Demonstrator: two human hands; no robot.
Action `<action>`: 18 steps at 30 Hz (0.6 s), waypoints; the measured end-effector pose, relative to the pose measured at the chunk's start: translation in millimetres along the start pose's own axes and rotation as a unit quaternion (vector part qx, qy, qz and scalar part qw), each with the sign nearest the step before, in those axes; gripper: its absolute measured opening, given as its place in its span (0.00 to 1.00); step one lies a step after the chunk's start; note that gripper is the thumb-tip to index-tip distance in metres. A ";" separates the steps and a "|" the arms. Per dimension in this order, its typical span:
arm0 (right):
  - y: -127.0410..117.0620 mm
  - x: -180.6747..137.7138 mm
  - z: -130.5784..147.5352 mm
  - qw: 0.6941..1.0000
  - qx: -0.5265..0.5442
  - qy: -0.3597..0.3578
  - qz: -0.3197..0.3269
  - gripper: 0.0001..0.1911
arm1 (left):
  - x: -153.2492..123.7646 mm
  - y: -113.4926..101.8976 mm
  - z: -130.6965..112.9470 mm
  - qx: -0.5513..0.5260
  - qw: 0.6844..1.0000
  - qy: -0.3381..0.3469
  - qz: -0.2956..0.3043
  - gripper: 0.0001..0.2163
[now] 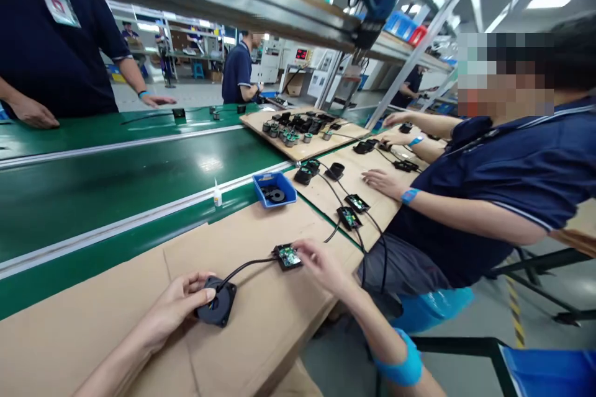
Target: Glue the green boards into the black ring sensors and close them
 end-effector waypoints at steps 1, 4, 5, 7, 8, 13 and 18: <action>-24.1 -3.0 -16.3 0.998 -0.032 0.011 -0.045 0.15 | 0.0 0.0 1.2 -0.002 1.000 -0.006 -0.001 0.35; -74.8 -5.8 -56.7 0.986 -0.110 0.030 -0.120 0.09 | 0.0 0.8 1.0 -0.011 1.000 -0.003 -0.011 0.35; -83.6 -4.5 -64.7 0.984 -0.127 0.028 -0.126 0.08 | 0.0 1.7 -0.7 -0.015 1.000 -0.001 -0.010 0.34; -92.2 0.1 -70.3 0.981 -0.150 0.011 -0.125 0.07 | -1.3 3.2 -7.1 -0.019 1.000 0.007 -0.001 0.31; -93.6 2.5 -67.9 0.980 -0.157 -0.003 -0.121 0.08 | -3.3 2.8 -11.4 -0.020 1.000 0.012 0.002 0.30; -88.7 16.2 -28.1 0.977 -0.146 -0.131 -0.086 0.19 | -34.0 -26.6 -29.3 -0.034 0.998 0.035 -0.033 0.23; -55.6 58.2 23.6 0.944 -0.118 -0.304 -0.051 0.16 | -111.4 -117.5 -18.4 -0.048 0.985 0.023 -0.167 0.10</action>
Point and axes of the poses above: each hand's wrist, its own x-axis towards the middle knuckle, its own y-axis out of the palm, z = x × y, the point moved 6 cm from there along x, towards the middle knuckle, and after that the axes turned 10 degrees about z, right-handed, at the moved point
